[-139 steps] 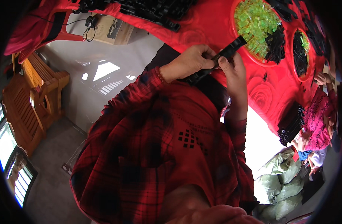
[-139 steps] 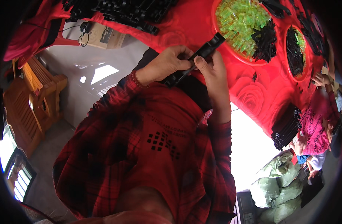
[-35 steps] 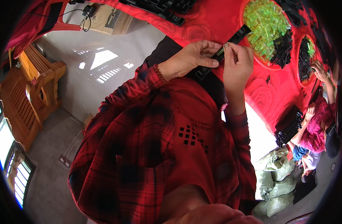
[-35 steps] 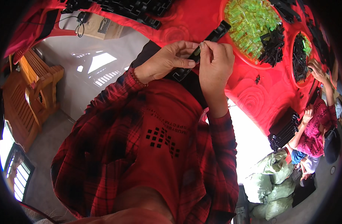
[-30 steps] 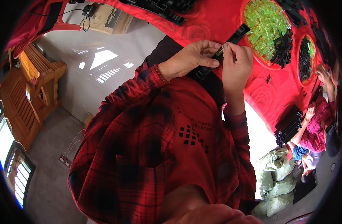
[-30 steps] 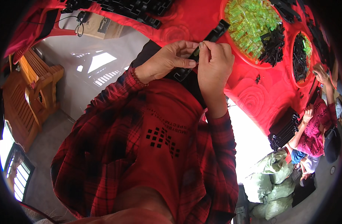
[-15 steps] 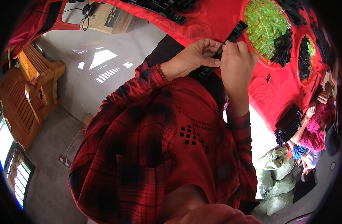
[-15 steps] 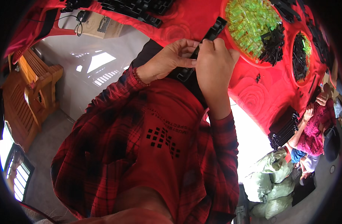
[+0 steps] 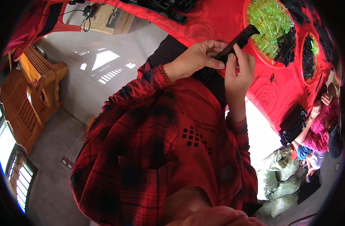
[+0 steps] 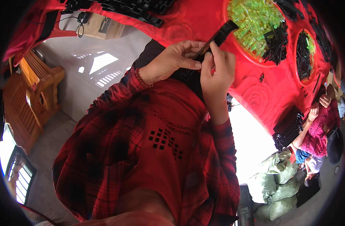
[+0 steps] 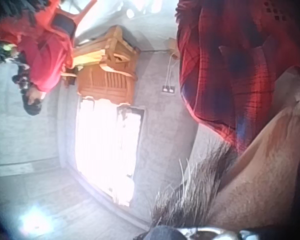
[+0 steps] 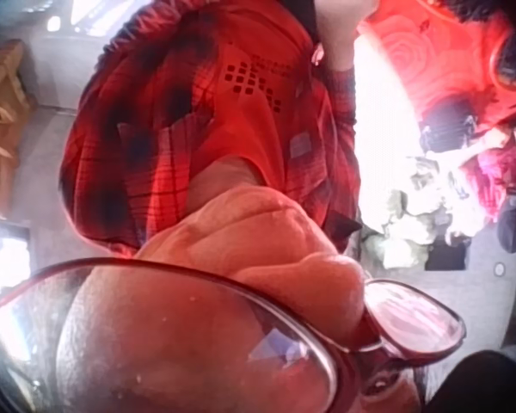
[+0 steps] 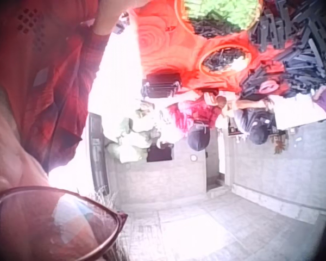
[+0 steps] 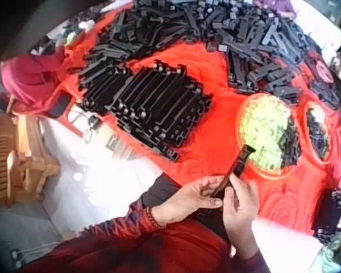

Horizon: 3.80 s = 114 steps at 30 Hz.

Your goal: The person assembles plastic components by taking small parts from dishes on the table and inserting them into black plastic frames.

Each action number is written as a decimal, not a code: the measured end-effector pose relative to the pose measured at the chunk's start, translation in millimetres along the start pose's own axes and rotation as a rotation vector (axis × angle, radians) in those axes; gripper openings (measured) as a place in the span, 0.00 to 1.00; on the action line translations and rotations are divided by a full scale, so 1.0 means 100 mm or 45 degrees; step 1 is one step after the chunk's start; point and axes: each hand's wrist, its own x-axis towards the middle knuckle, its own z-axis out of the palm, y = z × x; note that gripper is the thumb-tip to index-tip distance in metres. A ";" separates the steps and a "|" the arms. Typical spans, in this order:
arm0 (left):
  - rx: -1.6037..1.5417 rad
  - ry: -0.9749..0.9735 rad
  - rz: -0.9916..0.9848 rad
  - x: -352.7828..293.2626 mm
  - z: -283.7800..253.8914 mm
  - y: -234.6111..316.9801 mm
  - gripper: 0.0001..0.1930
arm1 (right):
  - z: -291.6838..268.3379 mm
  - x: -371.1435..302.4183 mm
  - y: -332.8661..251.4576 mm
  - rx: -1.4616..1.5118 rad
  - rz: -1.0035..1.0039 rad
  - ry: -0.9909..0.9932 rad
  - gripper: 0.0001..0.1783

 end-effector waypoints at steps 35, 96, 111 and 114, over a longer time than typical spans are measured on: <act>0.320 -0.049 0.024 -0.15 0.12 0.11 0.39 | 0.08 0.10 -0.05 0.669 0.601 -0.103 0.15; 0.567 -0.156 0.315 -0.15 0.21 0.20 0.44 | -0.23 0.09 -0.08 0.832 0.479 -0.292 0.22; 1.504 0.016 0.268 -0.23 0.31 0.32 0.43 | -0.04 -0.04 0.06 0.454 0.458 -0.149 0.17; 1.318 0.075 0.474 -0.20 0.24 0.18 0.45 | -0.02 0.01 -0.02 0.403 0.483 -0.192 0.19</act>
